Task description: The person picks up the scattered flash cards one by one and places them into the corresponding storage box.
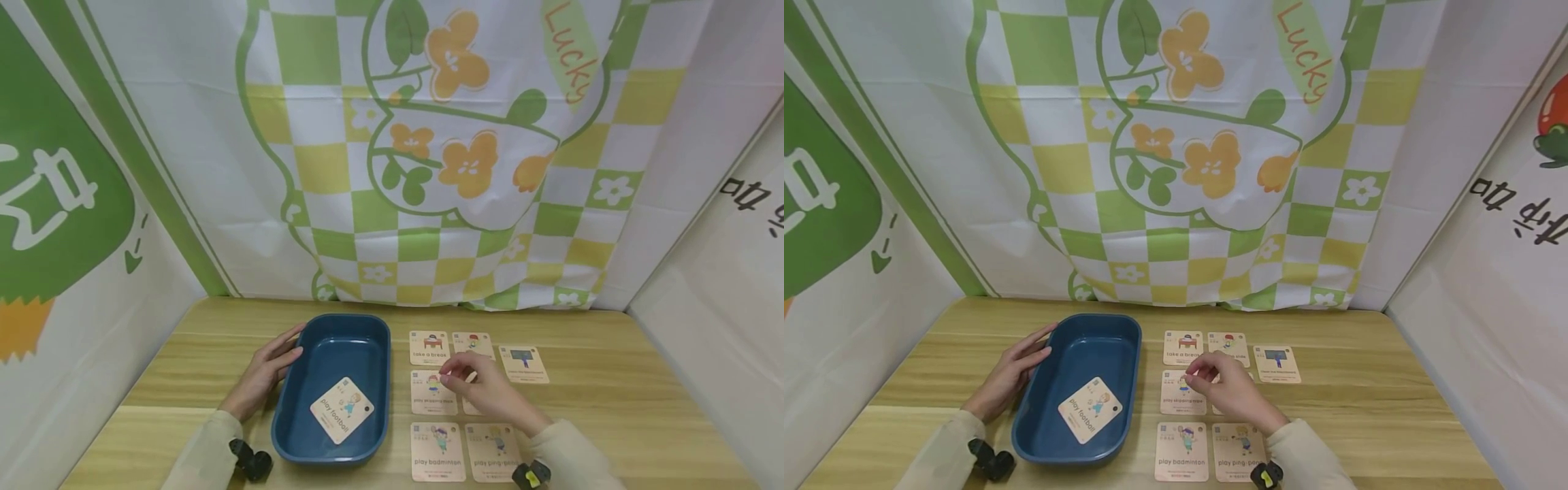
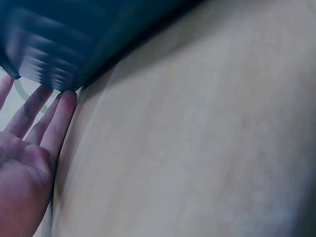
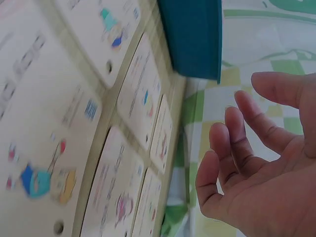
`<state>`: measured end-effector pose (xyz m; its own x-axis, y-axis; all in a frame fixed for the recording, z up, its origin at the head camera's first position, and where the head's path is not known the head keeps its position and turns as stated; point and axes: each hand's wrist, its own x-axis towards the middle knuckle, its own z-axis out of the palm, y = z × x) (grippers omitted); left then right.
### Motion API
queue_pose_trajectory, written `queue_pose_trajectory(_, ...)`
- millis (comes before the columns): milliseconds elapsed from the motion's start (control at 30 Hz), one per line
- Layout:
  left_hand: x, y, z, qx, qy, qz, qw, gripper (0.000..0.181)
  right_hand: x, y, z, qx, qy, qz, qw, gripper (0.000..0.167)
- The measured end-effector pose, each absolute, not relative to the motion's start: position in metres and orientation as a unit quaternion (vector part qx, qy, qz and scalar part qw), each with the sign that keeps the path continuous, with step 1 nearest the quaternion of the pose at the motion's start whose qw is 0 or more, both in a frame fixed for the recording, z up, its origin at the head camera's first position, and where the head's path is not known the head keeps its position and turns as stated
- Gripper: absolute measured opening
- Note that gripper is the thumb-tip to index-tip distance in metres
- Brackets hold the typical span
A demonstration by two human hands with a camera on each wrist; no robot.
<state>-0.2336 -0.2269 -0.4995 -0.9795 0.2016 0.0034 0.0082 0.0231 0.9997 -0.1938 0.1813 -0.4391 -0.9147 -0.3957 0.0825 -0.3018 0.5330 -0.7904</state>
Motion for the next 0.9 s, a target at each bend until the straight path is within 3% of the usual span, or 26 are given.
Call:
queue_pose_trajectory(333, -0.235, -0.228, -0.502, 0.072, 0.715, 0.692, 0.07, 0.061, -0.197, 0.209, -0.439, -0.177, 0.891, -0.416, 0.035, 0.016)
queue_pose_trajectory(900, -0.235, -0.228, -0.5, 0.078, 0.716, 0.69, 0.074, 0.061, -0.209, 0.257, -0.45, -0.108, 0.92, -0.377, 0.019, 0.039)
